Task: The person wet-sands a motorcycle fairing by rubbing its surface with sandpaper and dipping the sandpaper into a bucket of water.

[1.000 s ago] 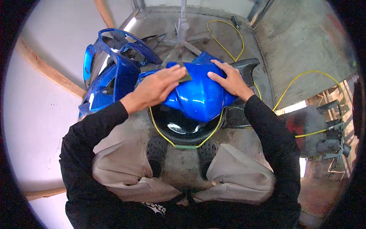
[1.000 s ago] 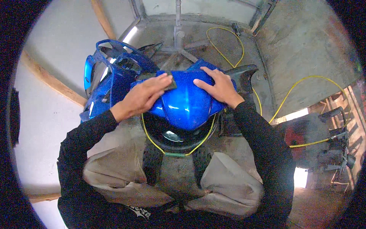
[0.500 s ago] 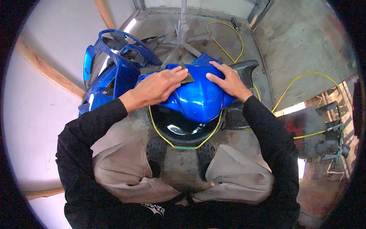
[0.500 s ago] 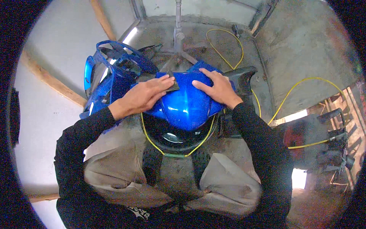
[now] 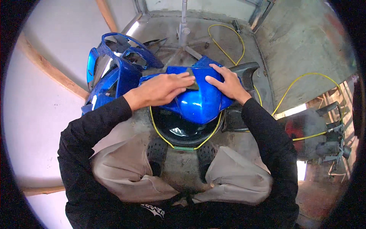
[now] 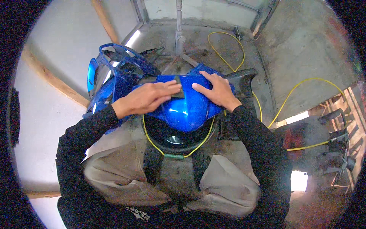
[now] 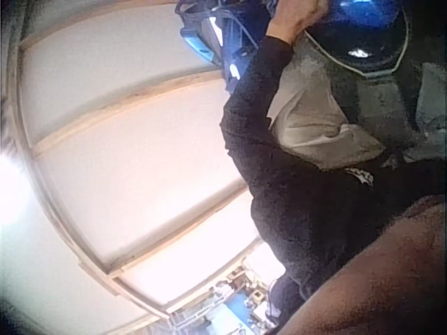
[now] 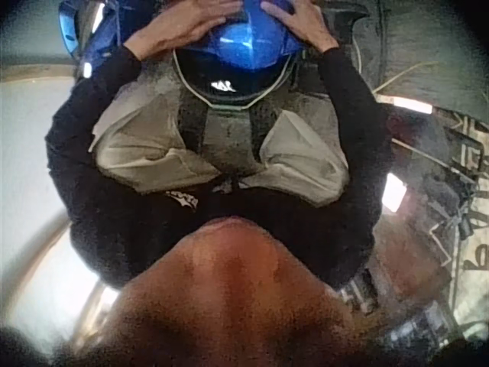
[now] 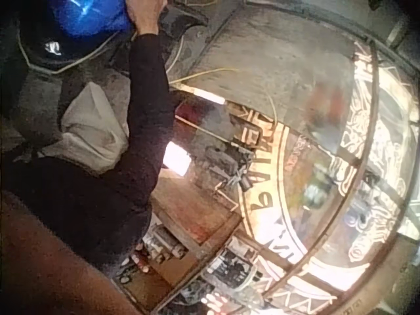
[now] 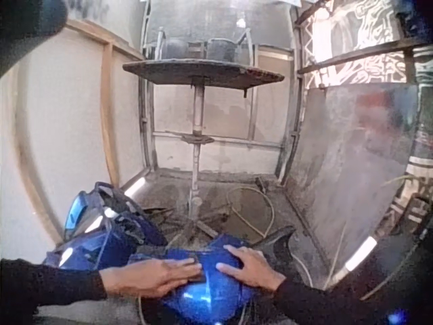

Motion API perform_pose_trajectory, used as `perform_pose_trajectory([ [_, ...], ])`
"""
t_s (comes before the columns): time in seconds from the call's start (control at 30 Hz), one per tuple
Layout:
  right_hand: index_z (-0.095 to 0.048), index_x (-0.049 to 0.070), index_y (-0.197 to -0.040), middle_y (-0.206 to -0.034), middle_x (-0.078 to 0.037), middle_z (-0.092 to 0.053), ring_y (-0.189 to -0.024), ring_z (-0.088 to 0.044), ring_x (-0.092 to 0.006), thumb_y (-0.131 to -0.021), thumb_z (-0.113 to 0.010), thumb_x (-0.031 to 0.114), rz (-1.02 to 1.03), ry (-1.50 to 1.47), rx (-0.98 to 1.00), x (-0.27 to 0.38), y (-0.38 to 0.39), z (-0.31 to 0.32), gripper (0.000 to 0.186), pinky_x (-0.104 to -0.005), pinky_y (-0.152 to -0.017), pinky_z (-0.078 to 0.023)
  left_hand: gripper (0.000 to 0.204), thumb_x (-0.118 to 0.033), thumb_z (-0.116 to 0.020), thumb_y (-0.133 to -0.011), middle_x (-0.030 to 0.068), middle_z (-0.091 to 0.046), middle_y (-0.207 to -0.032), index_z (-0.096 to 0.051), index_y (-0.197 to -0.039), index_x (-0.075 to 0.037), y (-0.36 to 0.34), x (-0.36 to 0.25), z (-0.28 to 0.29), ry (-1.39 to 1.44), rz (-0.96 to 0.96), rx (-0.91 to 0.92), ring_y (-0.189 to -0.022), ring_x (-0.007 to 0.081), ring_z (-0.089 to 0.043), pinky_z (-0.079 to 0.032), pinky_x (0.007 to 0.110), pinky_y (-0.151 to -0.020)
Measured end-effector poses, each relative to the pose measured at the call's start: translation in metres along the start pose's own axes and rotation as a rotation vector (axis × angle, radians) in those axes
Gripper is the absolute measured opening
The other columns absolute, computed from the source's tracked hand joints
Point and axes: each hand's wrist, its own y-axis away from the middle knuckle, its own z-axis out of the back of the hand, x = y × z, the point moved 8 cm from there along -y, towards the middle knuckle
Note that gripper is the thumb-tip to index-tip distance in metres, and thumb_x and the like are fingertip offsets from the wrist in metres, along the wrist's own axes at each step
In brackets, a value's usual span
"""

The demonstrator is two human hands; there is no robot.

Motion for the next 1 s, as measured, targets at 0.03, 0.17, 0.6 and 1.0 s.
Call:
perform_pose_trajectory([
  [0.03, -0.063, 0.009, -0.150, -0.124, -0.024, -0.070, -0.121, -0.066, -0.0420, -0.092, -0.069, 0.073, 0.011, 0.014, -0.019, -0.001, 0.001, 0.001, 0.085, -0.0540, -0.107, -0.047, 0.049, -0.010, -0.060, -0.106, 0.0183, -0.059, -0.156, -0.055, -0.154, -0.002, 0.001, -0.010, -0.004, 0.015, -0.060, -0.015, -0.149, 0.0394, -0.052, -0.045, 0.050, -0.123],
  [0.17, -0.064, 0.011, -0.150, -0.123, -0.023, -0.071, -0.120, -0.066, -0.0412, -0.093, -0.069, 0.072, 0.058, 0.032, -0.052, 0.002, 0.001, 0.003, 0.084, -0.0545, -0.106, -0.047, 0.048, -0.013, -0.062, -0.106, 0.0165, -0.061, -0.155, -0.057, -0.152, -0.005, 0.008, -0.014, -0.003, -0.007, -0.115, -0.076, -0.146, 0.0382, -0.055, -0.048, 0.049, -0.120],
  [0.6, -0.063, 0.011, -0.150, -0.122, -0.022, -0.070, -0.119, -0.066, -0.0404, -0.093, -0.067, 0.073, 0.042, 0.018, -0.049, 0.003, -0.001, 0.002, 0.084, -0.0542, -0.105, -0.047, 0.047, -0.016, -0.055, -0.109, 0.0213, -0.059, -0.156, -0.056, -0.154, -0.004, 0.000, 0.013, 0.002, 0.009, 0.216, -0.122, -0.146, 0.0403, -0.055, -0.045, 0.049, -0.122],
  [1.0, -0.063, 0.008, -0.150, -0.119, -0.022, -0.070, -0.115, -0.067, -0.0399, -0.094, -0.069, 0.070, 0.040, 0.041, -0.045, 0.001, 0.003, 0.004, 0.083, -0.0526, -0.102, -0.048, 0.050, -0.016, -0.058, -0.108, 0.0212, -0.055, -0.160, -0.055, -0.156, -0.006, 0.000, 0.002, -0.009, 0.008, 0.158, -0.082, -0.153, 0.0394, -0.047, -0.040, 0.050, -0.126],
])
